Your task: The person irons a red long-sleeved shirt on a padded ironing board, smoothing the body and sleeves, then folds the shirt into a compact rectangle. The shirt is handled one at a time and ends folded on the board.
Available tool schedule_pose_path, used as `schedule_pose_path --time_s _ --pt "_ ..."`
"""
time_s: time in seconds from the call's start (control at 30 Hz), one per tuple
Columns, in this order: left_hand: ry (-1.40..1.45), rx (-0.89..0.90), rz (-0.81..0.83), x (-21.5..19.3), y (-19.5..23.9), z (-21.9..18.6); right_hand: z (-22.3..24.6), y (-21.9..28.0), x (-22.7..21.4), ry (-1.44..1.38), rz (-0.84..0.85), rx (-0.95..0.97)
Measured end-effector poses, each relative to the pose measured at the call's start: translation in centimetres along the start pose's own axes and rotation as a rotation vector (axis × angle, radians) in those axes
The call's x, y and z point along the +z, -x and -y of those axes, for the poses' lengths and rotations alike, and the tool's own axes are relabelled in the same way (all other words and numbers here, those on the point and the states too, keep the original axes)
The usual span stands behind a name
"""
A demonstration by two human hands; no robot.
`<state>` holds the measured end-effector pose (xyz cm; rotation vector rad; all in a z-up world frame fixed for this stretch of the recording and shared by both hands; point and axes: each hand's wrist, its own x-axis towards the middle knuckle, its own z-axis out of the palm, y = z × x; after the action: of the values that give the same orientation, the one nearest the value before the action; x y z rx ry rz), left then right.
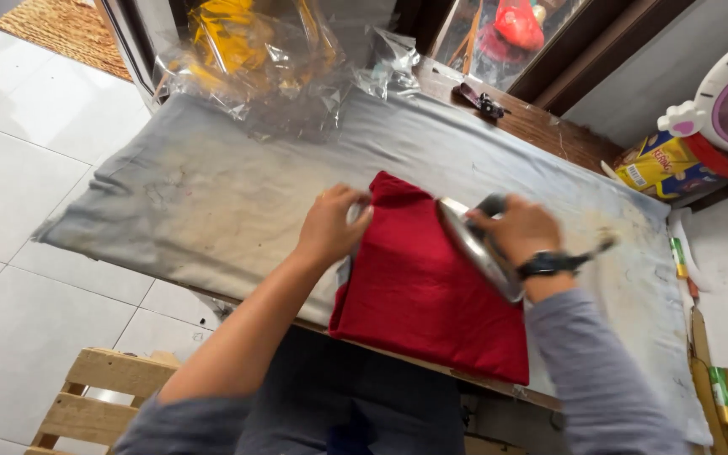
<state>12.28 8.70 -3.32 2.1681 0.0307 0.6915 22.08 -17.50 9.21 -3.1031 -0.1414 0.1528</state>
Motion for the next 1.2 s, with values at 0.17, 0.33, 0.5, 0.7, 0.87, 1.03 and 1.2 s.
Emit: schedule_pose_path --time_s 0.17,0.33,0.5,0.7,0.87,1.03,1.2 --pt "-0.213 -0.129 0.116 4.5 -5.9 2.9 -3.0 -3.5 0.6 0.086 -0.073 0.076" --pt "-0.142 -0.199 0.217 5.6 -8.2 3.4 -8.6 -3.9 1.0 0.075 -0.09 0.1" --pt "-0.112 -0.227 0.26 5.7 -9.9 4.5 -8.1 -2.0 -2.7 0.059 -0.121 0.136" --pt "-0.137 -0.298 0.324 6.0 -11.7 6.4 3.2 0.1 -2.5 -0.104 -0.055 -0.077" --pt "-0.281 -0.293 0.327 7.2 -11.7 7.5 3.2 -5.6 1.2 0.048 -0.071 -0.061" --pt "-0.368 -0.256 0.309 7.5 -11.2 6.7 -1.3 -4.5 -0.3 0.085 -0.046 0.042" --pt "-0.441 -0.164 0.102 7.8 -9.7 5.7 -11.6 -6.0 1.2 0.142 -0.111 0.161"
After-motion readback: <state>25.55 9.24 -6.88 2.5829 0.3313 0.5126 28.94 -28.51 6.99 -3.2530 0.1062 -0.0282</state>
